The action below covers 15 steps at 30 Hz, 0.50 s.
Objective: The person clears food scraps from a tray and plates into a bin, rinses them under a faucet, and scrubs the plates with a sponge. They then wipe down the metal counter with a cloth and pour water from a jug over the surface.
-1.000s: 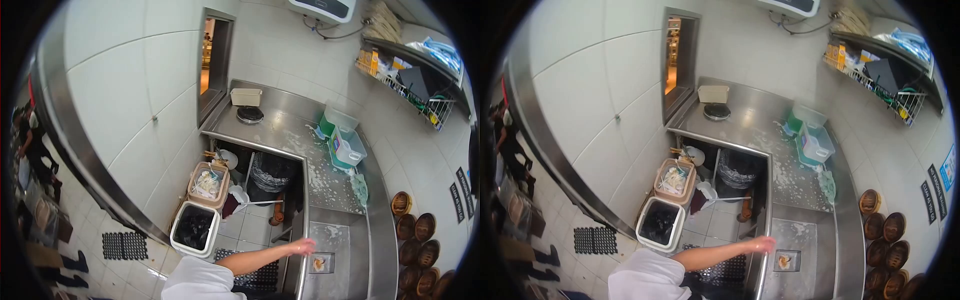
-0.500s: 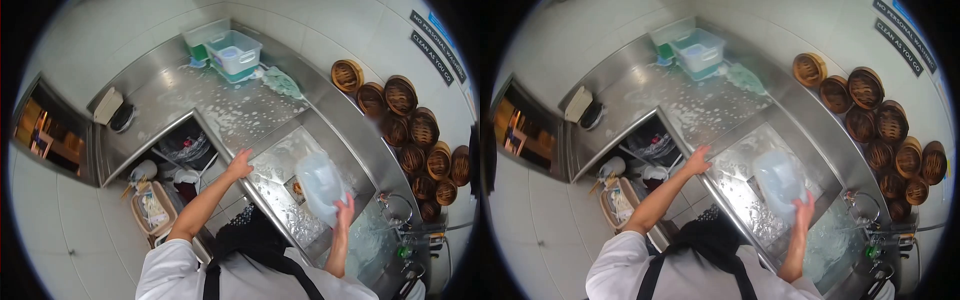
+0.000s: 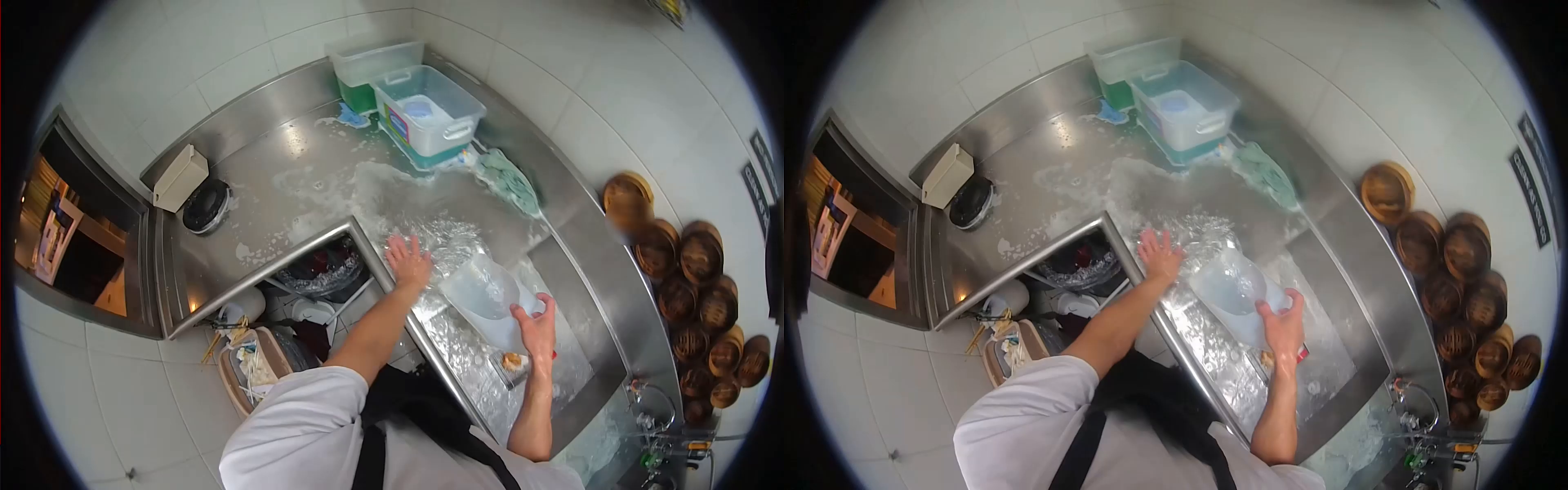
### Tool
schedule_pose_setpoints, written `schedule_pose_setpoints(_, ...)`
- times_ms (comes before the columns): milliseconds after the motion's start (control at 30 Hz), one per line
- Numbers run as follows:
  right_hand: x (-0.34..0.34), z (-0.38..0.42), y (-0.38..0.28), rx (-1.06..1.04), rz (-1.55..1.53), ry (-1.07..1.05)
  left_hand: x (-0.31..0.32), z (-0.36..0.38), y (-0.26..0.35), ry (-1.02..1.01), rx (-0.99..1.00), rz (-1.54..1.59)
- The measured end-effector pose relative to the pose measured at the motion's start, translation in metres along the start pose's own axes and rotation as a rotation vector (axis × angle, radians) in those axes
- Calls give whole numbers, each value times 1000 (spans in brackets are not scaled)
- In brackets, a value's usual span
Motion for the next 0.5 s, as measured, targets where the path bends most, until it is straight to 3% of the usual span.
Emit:
schedule_pose_setpoints(67,20,-14,-22,-39,92,42,-11,-20,12,-190,106,83)
schedule_pose_setpoints(133,45,-19,-52,-63,156,42,4,-49,2,-304,342,162)
schedule_pose_setpoints(167,57,-23,-76,-71,205,66,-11,-72,-21,-288,312,175)
schedule_pose_setpoints(267,98,-19,-154,-167,360,153,-52,-116,-67,-566,600,160)
schedule_pose_setpoints(333,126,-36,-180,-171,401,115,-94,-151,-113,-622,559,394)
schedule_pose_setpoints(400,155,-38,-213,-200,454,105,-157,-166,-197,-325,477,691)
schedule_pose_setpoints(467,187,-41,-243,-267,533,76,-189,-172,-318,-89,272,607)
schedule_pose_setpoints(500,201,-43,-258,-321,607,62,-220,-154,-377,-2,124,753)
Point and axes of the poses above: each hand's wrist, its own z-axis away from the middle knuckle, its own x-axis out of the palm, y = z × x, the point moved 5 cm from there along -z, towards the middle knuckle
